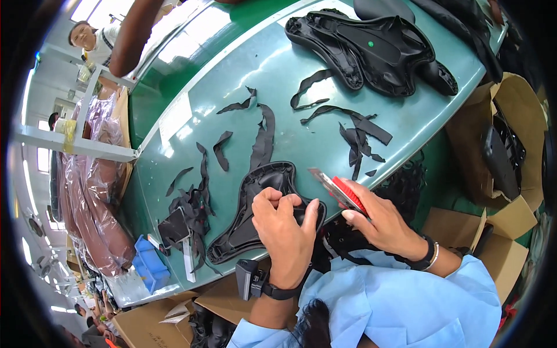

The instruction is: The person trims excess material from the edges of a bicycle seat using a utility knife, pulling away the scraps by hand. They then place the finished seat into a cardboard box and begin trimming another one.

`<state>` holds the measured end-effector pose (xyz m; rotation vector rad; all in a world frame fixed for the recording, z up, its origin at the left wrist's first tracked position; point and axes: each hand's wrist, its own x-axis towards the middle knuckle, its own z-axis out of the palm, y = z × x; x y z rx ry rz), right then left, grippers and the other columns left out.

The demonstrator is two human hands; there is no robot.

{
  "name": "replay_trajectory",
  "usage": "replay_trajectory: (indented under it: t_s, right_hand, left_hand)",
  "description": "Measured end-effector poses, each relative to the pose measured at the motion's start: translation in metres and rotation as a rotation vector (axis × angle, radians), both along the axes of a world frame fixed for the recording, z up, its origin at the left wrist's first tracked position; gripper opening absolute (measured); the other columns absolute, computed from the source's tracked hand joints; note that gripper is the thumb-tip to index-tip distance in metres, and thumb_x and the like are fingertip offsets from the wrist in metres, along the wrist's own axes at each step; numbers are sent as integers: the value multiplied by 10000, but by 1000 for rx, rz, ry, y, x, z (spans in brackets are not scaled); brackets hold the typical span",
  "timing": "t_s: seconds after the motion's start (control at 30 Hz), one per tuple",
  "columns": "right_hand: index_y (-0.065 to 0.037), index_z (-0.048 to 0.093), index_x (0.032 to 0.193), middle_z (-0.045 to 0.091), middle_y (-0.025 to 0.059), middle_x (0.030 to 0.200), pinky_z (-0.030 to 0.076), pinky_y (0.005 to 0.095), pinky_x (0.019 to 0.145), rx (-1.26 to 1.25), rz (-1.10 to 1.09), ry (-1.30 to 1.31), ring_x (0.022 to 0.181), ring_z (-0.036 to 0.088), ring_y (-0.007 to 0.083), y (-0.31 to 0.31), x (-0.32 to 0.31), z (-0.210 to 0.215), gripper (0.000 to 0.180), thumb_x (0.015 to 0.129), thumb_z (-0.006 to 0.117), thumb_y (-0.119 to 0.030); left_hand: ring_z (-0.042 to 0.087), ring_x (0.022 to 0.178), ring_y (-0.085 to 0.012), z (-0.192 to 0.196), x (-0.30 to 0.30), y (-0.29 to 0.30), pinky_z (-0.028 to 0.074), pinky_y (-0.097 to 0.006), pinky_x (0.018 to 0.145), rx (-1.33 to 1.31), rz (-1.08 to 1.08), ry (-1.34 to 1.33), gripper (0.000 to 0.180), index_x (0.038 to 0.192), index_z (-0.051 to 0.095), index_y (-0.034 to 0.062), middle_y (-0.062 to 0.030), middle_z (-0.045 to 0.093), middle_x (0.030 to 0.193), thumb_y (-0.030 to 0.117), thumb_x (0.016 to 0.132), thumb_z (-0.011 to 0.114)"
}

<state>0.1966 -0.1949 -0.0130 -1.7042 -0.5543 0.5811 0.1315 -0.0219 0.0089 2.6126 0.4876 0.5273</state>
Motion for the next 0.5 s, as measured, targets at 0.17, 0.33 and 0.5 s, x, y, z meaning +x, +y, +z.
replay_trajectory:
  t_s: [0.17, 0.33, 0.5]
  right_hand:
    - [-149, 445, 1434, 644, 127, 883, 438, 386, 497, -125, 51, -452, 644, 624, 314, -17, 5, 3, 543, 918, 613, -141]
    - [-150, 484, 1415, 598, 82, 731, 392, 344, 441, -321, 278, -514, 524, 557, 251, -19, 12, 27, 545, 894, 639, -113]
    - [-166, 424, 1452, 565, 95, 681, 382, 373, 430, -392, 318, -588, 503, 546, 275, -5, 8, 29, 587, 905, 635, -150]
  left_hand:
    - [495, 991, -268, -7, -5, 7, 408, -379, 874, -252, -20, -63, 148, 840, 657, 20, -121, 483, 1061, 56, 740, 761]
    - [508, 964, -243, -6, -9, 8, 419, -349, 856, -367, 11, -115, 119, 804, 671, 29, -93, 477, 1004, 32, 716, 750]
    - [500, 966, -242, -12, -12, 5, 393, -360, 865, -390, 17, -153, 118, 785, 662, 46, -74, 510, 976, 29, 701, 744]
